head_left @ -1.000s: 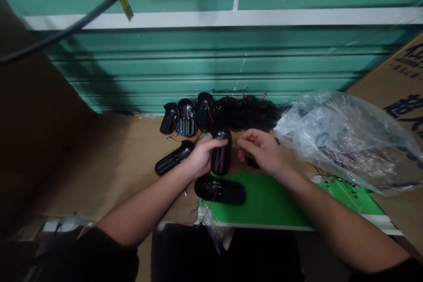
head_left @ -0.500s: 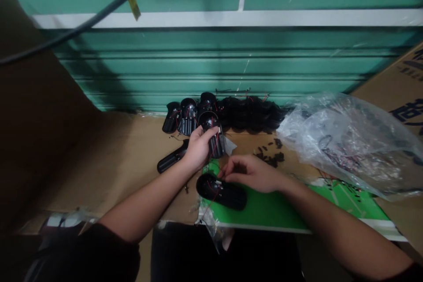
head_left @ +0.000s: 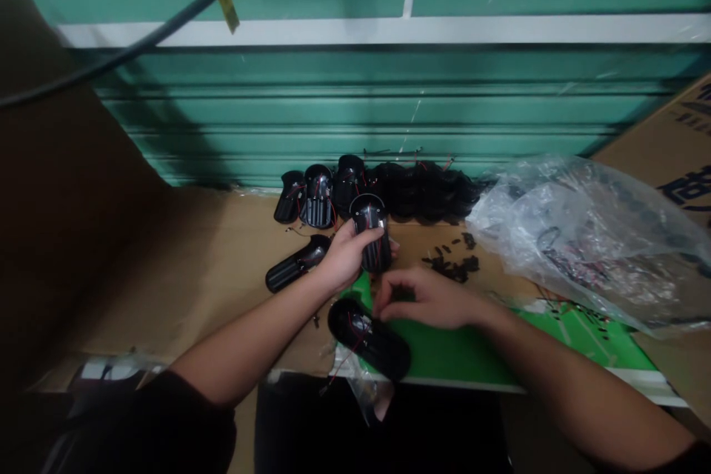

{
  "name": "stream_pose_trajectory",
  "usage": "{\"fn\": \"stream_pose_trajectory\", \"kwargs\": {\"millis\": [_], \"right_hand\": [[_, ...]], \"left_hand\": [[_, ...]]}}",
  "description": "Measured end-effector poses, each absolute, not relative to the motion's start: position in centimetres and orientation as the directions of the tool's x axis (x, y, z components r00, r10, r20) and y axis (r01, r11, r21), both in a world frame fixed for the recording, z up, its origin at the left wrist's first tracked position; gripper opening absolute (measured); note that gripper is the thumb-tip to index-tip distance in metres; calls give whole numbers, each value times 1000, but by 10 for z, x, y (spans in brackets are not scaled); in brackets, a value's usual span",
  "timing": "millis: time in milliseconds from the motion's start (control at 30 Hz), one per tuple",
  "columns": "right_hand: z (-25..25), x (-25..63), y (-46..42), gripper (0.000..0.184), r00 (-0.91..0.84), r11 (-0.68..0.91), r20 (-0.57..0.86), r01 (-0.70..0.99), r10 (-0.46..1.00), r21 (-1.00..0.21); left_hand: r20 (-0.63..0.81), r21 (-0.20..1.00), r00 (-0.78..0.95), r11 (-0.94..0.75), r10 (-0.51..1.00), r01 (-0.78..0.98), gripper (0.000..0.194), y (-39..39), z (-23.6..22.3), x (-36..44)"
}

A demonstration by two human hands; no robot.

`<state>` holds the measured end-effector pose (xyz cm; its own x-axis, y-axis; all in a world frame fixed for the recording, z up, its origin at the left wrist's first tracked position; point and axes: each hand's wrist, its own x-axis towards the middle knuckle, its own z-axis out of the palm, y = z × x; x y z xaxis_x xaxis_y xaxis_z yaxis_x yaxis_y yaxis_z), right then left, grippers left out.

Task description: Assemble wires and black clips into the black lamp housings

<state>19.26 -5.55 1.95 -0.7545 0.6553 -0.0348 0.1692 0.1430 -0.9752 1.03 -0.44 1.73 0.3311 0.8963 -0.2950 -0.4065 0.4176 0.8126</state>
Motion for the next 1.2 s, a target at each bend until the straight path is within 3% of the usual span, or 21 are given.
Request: {"fn": "stream_pose_trajectory", "kwargs": {"millis": [67,200,333,467,733,1200], "right_hand": [[22,196,-55,21,-717,125,-45,182,696,-975],[26,203,-50,26,-621,24,13,10,784,-1000],[31,206,-43,23,-431,98,127,-87,893,-991],[31,207,-36,25,-319,101,131,-111,939,-989],[14,208,-28,31,-308,36,98,-201,946,-979],[10,206,-27,28,-202,72,90,-95,975,-993]], "left_hand": [[-303,824,331,420,894,-380,50,-6,14,12],[-325,821,329,438,886,-368,44,-8,11,13],[-390,768,431,545,814,-336,43,-11,12,11],[-375,775,453,542,809,-325,44,-10,11,9],[-335,793,472,515,815,-326,47,-10,10,9],[-394,806,380,513,837,-295,50,-14,15,13]]}}
